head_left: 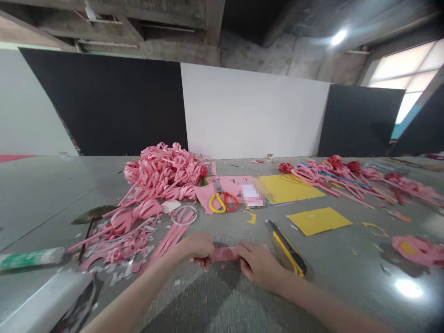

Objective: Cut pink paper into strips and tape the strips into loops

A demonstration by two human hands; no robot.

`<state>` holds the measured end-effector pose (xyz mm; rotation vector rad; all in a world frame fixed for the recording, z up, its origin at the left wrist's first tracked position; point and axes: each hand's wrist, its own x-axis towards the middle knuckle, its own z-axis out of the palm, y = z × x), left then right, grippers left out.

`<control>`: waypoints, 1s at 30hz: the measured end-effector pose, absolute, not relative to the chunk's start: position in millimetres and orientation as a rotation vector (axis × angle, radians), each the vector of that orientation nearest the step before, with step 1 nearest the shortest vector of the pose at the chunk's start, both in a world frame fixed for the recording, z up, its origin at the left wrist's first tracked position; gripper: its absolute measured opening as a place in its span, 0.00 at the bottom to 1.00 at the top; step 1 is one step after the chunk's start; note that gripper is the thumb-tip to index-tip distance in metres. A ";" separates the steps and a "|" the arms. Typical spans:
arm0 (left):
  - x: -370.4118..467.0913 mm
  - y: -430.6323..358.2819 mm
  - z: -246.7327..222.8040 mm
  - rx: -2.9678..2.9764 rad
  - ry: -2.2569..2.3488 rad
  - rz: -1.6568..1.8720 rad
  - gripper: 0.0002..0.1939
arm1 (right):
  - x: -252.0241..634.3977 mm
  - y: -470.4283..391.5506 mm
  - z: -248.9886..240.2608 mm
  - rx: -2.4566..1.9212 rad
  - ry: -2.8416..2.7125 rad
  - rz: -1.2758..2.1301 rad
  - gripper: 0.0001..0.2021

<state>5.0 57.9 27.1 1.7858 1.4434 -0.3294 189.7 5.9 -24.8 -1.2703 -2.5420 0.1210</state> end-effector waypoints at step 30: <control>-51.3 54.7 37.7 2.091 1.846 -0.084 0.08 | 188.7 5.9 -25.1 -1.245 -2.505 0.122 0.07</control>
